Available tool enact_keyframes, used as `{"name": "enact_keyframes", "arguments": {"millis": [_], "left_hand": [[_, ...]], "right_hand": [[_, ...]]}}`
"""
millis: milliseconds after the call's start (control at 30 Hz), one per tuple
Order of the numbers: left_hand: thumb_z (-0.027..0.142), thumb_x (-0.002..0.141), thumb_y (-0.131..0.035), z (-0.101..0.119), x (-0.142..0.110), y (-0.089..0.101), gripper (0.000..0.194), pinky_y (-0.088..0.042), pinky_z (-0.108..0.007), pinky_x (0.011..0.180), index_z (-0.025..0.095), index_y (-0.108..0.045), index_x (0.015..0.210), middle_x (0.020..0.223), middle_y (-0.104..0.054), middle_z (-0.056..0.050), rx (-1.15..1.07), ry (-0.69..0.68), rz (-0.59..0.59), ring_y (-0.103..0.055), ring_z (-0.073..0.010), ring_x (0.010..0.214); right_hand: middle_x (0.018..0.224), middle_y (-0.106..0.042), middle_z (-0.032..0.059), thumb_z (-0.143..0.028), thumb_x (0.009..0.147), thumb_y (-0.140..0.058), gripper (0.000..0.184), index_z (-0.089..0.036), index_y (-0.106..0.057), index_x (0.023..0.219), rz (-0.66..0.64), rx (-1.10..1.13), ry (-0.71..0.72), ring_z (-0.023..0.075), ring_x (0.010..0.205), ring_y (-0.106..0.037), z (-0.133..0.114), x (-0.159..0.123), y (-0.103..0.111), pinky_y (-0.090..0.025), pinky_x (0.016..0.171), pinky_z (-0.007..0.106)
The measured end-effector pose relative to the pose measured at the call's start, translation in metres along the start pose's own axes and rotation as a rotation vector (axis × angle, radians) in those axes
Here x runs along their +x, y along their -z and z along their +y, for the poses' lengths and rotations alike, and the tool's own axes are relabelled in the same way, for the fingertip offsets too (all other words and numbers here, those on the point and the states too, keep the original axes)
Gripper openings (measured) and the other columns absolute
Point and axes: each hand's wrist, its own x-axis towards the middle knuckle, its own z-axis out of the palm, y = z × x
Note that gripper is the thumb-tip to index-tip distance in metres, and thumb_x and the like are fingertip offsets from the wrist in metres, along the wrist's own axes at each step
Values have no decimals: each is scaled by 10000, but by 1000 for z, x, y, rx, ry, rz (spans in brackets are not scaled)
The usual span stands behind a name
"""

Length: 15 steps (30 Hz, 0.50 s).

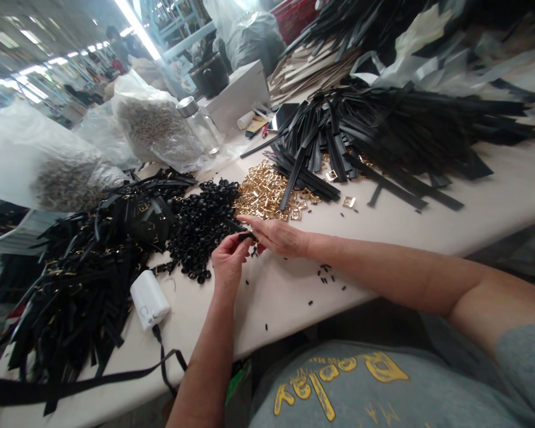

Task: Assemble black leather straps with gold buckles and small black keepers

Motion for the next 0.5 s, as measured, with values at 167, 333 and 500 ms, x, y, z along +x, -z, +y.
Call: {"name": "enact_keyframes", "arguments": {"millis": [167,333,500], "left_hand": [[359,690,-804,-5,2,0,256,-434,-188,504,180,-750,865,693,-634,-1,-17,-90,-77,-521,-79,545],[356,730,-780,-7,0,-4,253,-467,-206,578,182,-729,907,736,-634,-4,-29,-159,-132,-558,-92,615],[397,692,-805,-3,3,-2,298,-473,-191,565,157,-650,779,707,-650,-8,-203,28,-48,-598,-95,597]], "right_hand": [[767,-660,-8,-236,942,-563,534,-93,-376,1421,65,92,-1,90,561,-611,8,1,-5,-503,611,206],[748,-650,-17,-217,930,-554,496,-112,-405,1391,112,236,-49,77,502,-585,10,4,-5,-491,517,184],[692,-597,-40,-181,912,-547,530,-120,-375,1410,133,422,-47,65,487,-558,5,5,-1,-474,463,159]]}}
